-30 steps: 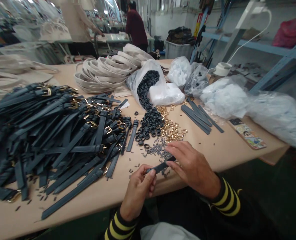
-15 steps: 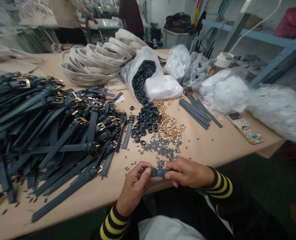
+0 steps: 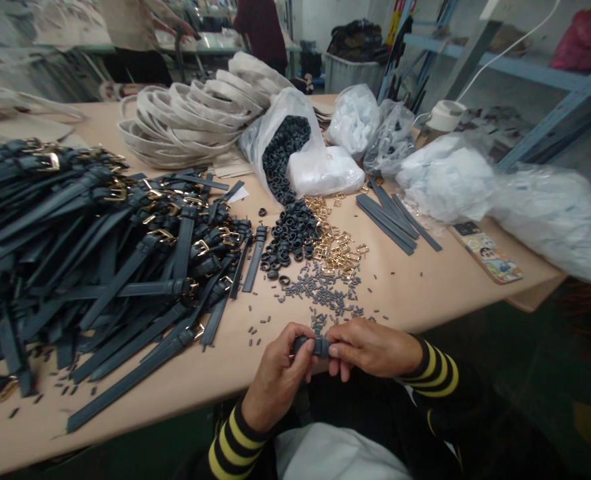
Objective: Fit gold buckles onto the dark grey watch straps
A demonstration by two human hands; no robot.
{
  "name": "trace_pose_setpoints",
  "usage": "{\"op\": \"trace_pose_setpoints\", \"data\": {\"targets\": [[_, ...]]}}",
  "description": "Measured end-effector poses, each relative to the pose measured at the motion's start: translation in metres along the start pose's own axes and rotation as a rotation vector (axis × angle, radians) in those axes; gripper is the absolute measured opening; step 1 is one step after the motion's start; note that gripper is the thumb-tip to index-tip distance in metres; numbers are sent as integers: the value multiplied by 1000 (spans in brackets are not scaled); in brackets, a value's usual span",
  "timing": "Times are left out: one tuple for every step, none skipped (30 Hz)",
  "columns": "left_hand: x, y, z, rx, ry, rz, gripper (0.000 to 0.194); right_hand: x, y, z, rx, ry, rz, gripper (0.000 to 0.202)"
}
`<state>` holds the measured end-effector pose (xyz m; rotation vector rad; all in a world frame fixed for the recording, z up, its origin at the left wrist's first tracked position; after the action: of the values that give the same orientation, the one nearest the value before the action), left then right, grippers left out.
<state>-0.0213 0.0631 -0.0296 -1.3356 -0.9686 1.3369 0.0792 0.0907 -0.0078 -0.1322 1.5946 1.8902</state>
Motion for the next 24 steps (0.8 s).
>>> {"op": "trace_pose_setpoints", "data": {"targets": [[-1, -1, -1, -10, 2, -6, 16, 0, 0, 0, 17, -3, -2, 19], [-1, -1, -2, -16, 0, -13, 16, 0, 0, 0, 33, -12, -2, 20], [-1, -1, -2, -16, -2, -20, 15, -1, -1, 1, 49, -23, 2, 20], [-2, -2, -2, -9, 0, -26, 14, -1, -1, 1, 63, -37, 10, 21], [-2, -2, -2, 5, 6, -33, 14, -1, -2, 1, 75, -46, 21, 22], [-2, -3, -2, 24, 16, -40, 13, -2, -3, 0, 90, -53, 31, 24], [-2, -4, -2, 49, 28, -53, 12, -2, -5, -1, 104, -63, 39, 25], [-3, -7, -2, 81, 39, -73, 12, -2, -7, -1, 117, -71, 42, 26], [-3, -10, -2, 122, 48, -102, 12, -2, -10, -2, 127, -76, 42, 27], [-4, -14, -1, 167, 60, -136, 12, -2, -12, -3, 137, -79, 43, 28], [-4, -17, -2, 207, 77, -168, 12, -1, -15, -4, 150, -75, 42, 30], [-5, -20, -3, 233, 100, -189, 12, 0, -17, -5, 163, -71, 41, 32], [-5, -21, -4, 244, 123, -197, 12, 1, -18, -5, 173, -68, 40, 34], [-5, -21, -5, 242, 146, -194, 12, 2, -19, -5, 181, -69, 37, 36], [-5, -20, -6, 235, 163, -184, 12, 2, -18, -5, 183, -69, 34, 37], [-4, -20, -7, 227, 174, -173, 12, 3, -16, -4, 180, -66, 33, 37], [-5, -20, -7, 223, 180, -165, 13, 3, -13, -4, 176, -63, 31, 37], [-5, -20, -9, 224, 184, -163, 15, 2, -10, -5, 173, -57, 29, 38], [-5, -20, -10, 229, 187, -168, 16, 1, -7, -6, 171, -52, 22, 38], [-6, -21, -12, 243, 192, -184, 19, -1, -5, -7, 177, -50, 10, 38], [-6, -20, -14, 267, 190, -208, 21, -3, -6, -8, 174, -57, -7, 37], [-6, -19, -15, 309, 189, -240, 23, -4, -10, -9, 165, -76, -29, 36], [-6, -17, -16, 363, 182, -273, 25, -3, -15, -10, 177, -84, -43, 34], [-4, -12, -14, 404, 153, -275, 28, -1, -21, -9, 183, -112, -55, 33]]}}
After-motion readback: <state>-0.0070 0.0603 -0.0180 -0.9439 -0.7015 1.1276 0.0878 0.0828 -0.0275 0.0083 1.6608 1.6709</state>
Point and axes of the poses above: each hand's wrist, its own x-axis towards the middle knuckle, its own z-axis out of the back of the hand, y = z × x, the point moved 8 cm from there along x, towards the middle knuckle, and after that the axes turned 5 degrees about -z, right-handed, at the moved point
